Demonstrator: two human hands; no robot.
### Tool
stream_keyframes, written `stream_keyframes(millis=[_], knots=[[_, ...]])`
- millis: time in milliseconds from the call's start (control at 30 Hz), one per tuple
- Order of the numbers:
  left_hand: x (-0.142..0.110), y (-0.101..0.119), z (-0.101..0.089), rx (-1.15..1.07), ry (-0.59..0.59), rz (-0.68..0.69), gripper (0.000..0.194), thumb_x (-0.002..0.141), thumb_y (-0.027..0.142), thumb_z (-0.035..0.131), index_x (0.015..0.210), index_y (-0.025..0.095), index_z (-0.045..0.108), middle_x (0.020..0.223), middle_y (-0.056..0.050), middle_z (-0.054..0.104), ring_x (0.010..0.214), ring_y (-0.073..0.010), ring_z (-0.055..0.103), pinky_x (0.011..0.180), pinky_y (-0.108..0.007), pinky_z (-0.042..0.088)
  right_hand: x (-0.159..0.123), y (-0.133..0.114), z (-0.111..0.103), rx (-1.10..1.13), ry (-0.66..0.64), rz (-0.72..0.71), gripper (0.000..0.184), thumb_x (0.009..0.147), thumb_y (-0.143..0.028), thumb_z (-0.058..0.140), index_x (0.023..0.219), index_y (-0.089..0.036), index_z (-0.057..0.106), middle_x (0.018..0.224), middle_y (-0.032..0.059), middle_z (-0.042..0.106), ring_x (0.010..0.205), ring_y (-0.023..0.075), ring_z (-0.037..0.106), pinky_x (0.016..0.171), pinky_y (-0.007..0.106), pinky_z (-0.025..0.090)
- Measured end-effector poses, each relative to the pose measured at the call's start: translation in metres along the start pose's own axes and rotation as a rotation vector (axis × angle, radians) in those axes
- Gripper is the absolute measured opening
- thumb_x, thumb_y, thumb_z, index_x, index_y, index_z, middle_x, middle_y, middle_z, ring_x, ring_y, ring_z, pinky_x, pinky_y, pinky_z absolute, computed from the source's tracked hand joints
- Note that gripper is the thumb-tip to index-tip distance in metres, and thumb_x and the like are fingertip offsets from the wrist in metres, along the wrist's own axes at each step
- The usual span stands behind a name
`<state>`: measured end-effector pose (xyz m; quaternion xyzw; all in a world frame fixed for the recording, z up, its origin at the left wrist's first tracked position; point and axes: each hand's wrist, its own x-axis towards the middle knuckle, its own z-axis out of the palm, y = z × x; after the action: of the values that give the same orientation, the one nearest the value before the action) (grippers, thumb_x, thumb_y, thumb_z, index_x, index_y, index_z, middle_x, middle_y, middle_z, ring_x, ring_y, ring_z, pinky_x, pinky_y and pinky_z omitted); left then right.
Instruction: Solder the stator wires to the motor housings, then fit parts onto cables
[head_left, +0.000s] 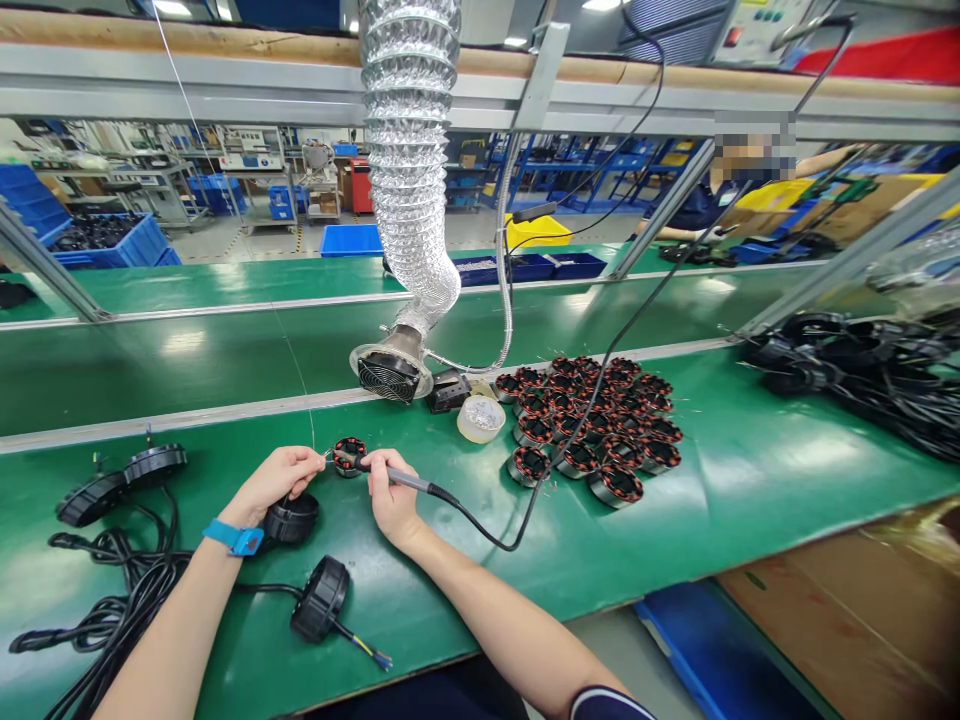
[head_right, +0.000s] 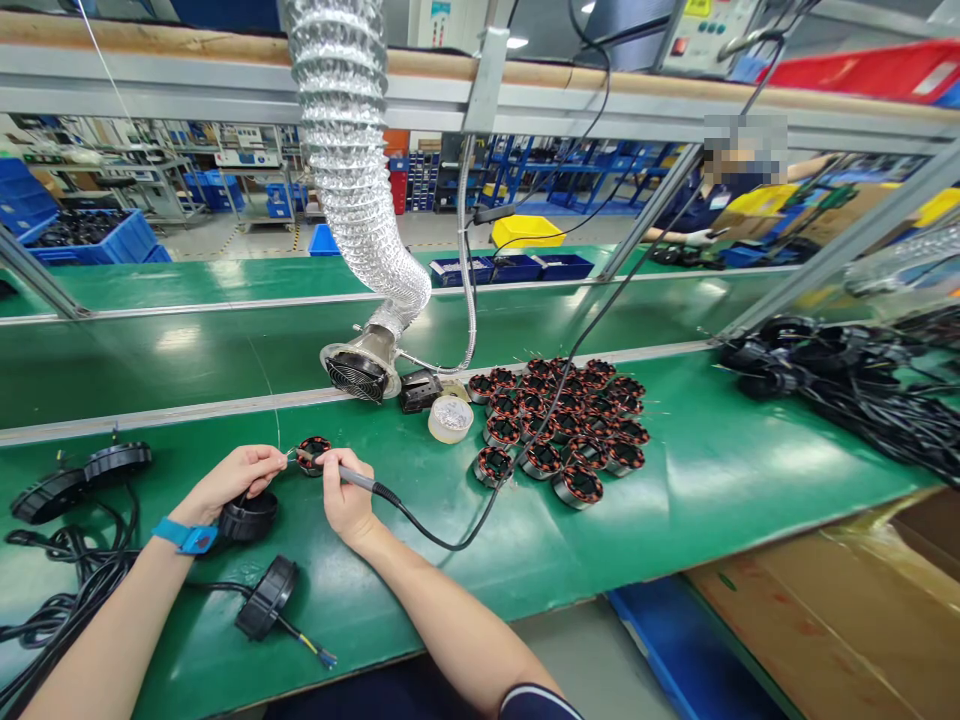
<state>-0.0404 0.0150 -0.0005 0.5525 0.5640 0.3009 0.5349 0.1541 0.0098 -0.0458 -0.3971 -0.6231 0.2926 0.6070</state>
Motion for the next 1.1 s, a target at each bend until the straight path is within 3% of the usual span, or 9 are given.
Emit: stream_keyframes(millis=[633, 900, 1100], knots=[[0.000, -0.002, -0.001, 0.013, 0.041, -0.027, 0.042, 0.073, 0.057, 0.067, 0.072, 0.016, 0.059, 0.043, 0.008, 0.042, 0.040, -0.0076, 0.031, 0.046, -0.022, 0.020, 0.006, -0.011, -0.002, -0.069, 0.000, -0.094, 0.025, 0.096, -0.030, 0.044, 0.089, -0.019, 0.066, 0.069, 0.0024, 0.066, 0.067, 0.0165, 0.067, 0.069, 0.028, 0.053], [-0.007, -0.009, -0.025, -0.068, -0.055, -0.054, 0.035, 0.071, 0.046, 0.075, 0.083, 0.014, 0.065, 0.058, 0.003, 0.056, 0.053, -0.0105, 0.046, 0.055, -0.022, 0.033, 0.009, -0.011, -0.005, -0.075, 0.010, -0.105, 0.026, 0.096, -0.029, 0.043, 0.090, -0.019, 0.067, 0.077, 0.0040, 0.071, 0.071, 0.0163, 0.069, 0.072, 0.027, 0.054], [0.000, -0.009, -0.014, -0.062, -0.063, -0.098, 0.039, 0.071, 0.051, 0.074, 0.074, 0.015, 0.061, 0.043, 0.008, 0.042, 0.040, -0.0059, 0.027, 0.045, -0.021, 0.017, 0.009, -0.014, -0.006, -0.079, 0.006, -0.123, 0.026, 0.096, -0.029, 0.044, 0.091, -0.020, 0.067, 0.084, 0.0054, 0.073, 0.076, 0.0165, 0.070, 0.073, 0.027, 0.055]])
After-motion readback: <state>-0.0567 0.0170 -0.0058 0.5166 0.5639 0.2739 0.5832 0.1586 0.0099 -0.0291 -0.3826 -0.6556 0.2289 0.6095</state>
